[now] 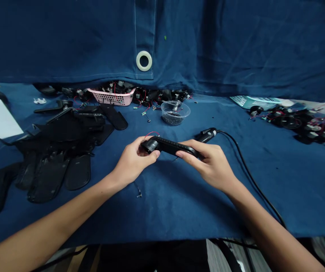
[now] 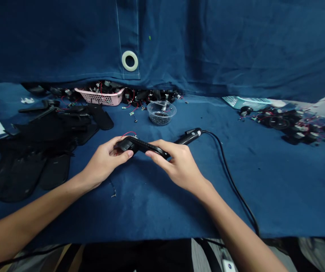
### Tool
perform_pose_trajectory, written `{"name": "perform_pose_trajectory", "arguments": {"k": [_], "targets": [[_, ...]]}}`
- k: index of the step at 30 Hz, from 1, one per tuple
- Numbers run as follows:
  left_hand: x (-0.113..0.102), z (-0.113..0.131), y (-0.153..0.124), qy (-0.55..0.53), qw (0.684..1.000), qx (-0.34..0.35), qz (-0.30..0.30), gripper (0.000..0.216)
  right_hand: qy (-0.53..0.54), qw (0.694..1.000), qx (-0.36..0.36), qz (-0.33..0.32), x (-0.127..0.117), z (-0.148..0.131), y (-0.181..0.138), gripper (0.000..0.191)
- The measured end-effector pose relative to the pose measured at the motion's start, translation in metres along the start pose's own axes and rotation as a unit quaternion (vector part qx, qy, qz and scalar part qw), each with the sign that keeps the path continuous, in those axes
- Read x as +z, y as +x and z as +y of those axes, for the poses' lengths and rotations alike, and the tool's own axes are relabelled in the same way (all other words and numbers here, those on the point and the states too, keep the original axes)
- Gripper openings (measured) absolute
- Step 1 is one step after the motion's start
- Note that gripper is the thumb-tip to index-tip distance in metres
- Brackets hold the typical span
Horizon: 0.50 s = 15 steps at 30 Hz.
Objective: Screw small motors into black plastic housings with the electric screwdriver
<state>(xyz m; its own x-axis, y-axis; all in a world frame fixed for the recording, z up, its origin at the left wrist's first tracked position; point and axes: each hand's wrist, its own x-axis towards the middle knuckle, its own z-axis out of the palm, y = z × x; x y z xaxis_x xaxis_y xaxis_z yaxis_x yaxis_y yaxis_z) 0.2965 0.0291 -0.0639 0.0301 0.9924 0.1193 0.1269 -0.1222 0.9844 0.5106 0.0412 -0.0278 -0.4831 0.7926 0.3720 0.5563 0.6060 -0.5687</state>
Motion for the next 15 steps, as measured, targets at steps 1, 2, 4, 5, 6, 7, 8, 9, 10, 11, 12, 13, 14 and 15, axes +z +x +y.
{"name": "perform_pose_trajectory", "arguments": {"k": [1,2,4,5,6,7,8,9,10,11,12,13,14,15], "targets": [[-0.001,0.000,0.000,0.003,1.000,-0.002,-0.004,0.046,0.008,1.000,0.014,-0.008,-0.002,0.000,0.000,0.025],[-0.001,0.000,0.001,0.010,1.000,-0.007,-0.007,0.047,0.016,0.999,0.027,-0.017,-0.003,0.000,0.001,0.026],[-0.002,-0.002,0.001,0.027,0.999,-0.017,-0.011,0.047,0.029,0.998,0.038,-0.027,-0.003,0.001,0.002,0.027],[-0.002,-0.003,0.001,0.034,0.999,-0.021,-0.012,0.047,0.034,0.998,0.039,-0.030,-0.002,0.001,0.002,0.027],[-0.001,-0.004,0.001,0.039,0.999,-0.024,-0.012,0.047,0.037,0.998,0.038,-0.034,-0.001,0.001,0.002,0.026],[-0.001,-0.005,0.002,0.041,0.999,-0.026,-0.014,0.047,0.038,0.998,0.036,-0.037,0.001,0.001,0.003,0.026],[-0.001,-0.006,0.002,0.037,0.999,-0.028,-0.019,0.048,0.037,0.998,0.036,-0.036,0.002,0.001,0.003,0.025],[-0.001,-0.006,0.002,0.028,0.999,-0.030,-0.028,0.049,0.034,0.998,0.038,-0.030,0.002,0.000,0.003,0.024],[-0.001,-0.006,0.002,0.014,0.999,-0.032,-0.040,0.050,0.028,0.998,0.044,-0.021,0.001,-0.001,0.003,0.024],[-0.002,-0.005,0.002,-0.002,0.998,-0.034,-0.052,0.052,0.022,0.998,0.053,-0.008,-0.001,-0.001,0.004,0.023],[-0.003,-0.005,0.002,-0.017,0.997,-0.035,-0.060,0.055,0.015,0.998,0.066,0.013,-0.005,-0.001,0.005,0.023],[-0.004,-0.005,0.003,-0.027,0.997,-0.036,-0.063,0.057,0.008,0.996,0.081,0.040,-0.010,0.001,0.007,0.022],[-0.005,-0.005,0.004,-0.030,0.997,-0.034,-0.057,0.058,0.002,0.993,0.095,0.073,-0.018,0.004,0.010,0.021],[-0.007,-0.006,0.005,-0.026,0.998,-0.028,-0.045,0.057,-0.004,0.987,0.109,0.115,-0.027,0.010,0.013,0.021]]}}
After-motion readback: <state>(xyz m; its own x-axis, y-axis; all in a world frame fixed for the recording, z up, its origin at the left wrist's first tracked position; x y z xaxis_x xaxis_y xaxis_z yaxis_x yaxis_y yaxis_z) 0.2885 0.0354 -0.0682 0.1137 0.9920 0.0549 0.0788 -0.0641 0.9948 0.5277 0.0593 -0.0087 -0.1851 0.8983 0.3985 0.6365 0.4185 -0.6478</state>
